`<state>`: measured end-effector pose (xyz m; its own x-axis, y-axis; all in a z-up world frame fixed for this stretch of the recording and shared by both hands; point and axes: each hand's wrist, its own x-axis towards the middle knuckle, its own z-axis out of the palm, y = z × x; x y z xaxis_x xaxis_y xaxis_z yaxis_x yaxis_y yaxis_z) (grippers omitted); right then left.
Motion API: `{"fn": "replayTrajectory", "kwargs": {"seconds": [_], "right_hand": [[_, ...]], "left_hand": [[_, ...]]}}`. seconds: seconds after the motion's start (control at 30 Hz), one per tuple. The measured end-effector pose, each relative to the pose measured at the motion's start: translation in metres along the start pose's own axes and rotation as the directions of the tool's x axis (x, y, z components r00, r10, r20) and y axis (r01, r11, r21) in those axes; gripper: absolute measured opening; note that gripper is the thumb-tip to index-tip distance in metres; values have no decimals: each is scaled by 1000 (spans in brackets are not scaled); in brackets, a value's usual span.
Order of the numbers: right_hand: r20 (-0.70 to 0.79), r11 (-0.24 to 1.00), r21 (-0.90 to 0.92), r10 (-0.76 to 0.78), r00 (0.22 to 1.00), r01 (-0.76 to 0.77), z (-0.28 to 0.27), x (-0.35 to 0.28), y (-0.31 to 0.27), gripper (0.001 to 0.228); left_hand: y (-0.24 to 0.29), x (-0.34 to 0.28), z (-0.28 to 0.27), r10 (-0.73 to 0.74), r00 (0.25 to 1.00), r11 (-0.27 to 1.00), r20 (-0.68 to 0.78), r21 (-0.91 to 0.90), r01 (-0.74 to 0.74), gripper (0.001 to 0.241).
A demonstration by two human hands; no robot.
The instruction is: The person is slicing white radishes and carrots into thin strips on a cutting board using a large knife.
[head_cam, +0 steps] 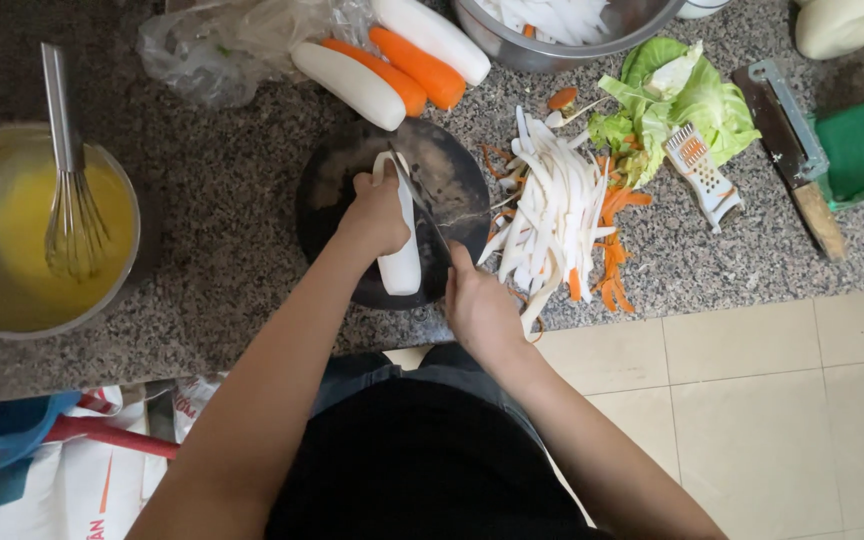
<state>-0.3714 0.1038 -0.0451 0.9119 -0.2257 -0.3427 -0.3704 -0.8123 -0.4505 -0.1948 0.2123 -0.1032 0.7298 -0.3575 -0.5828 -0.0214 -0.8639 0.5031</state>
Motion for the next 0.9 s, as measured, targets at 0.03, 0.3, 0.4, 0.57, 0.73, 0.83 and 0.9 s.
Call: {"fn": "replayTrajectory", "kwargs": {"seconds": [0.03,0.3,0.4,0.57,0.73,0.83,0.9], "right_hand": [[0,1000,1,3,1000,-3,1,1,0,39],[46,993,-112,-15,999,21,2,1,-10,45],[36,988,-153,-10,999,15,-3,-3,-14,47],[77,977,-205,-36,996,51,5,5,-7,54],[91,951,-296,-69,993,93,16,12,4,52],[72,965,-241,-84,994,99,27,20,16,53],[121,982,-176,-42,992,63,34,30,20,54]], "left_hand": [[7,-6,-7,1,1000,1000,3,2,-1,91],[28,-12,-22,-82,991,994,108,85,73,92],[33,-15,-26,-84,988,995,130,69,76,92],[50,-28,-40,-123,977,992,172,45,117,92],[50,-24,-40,-114,976,992,187,71,102,93],[46,-24,-40,-94,978,994,187,80,80,93],[41,-21,-40,-85,977,995,193,75,72,97]]}}
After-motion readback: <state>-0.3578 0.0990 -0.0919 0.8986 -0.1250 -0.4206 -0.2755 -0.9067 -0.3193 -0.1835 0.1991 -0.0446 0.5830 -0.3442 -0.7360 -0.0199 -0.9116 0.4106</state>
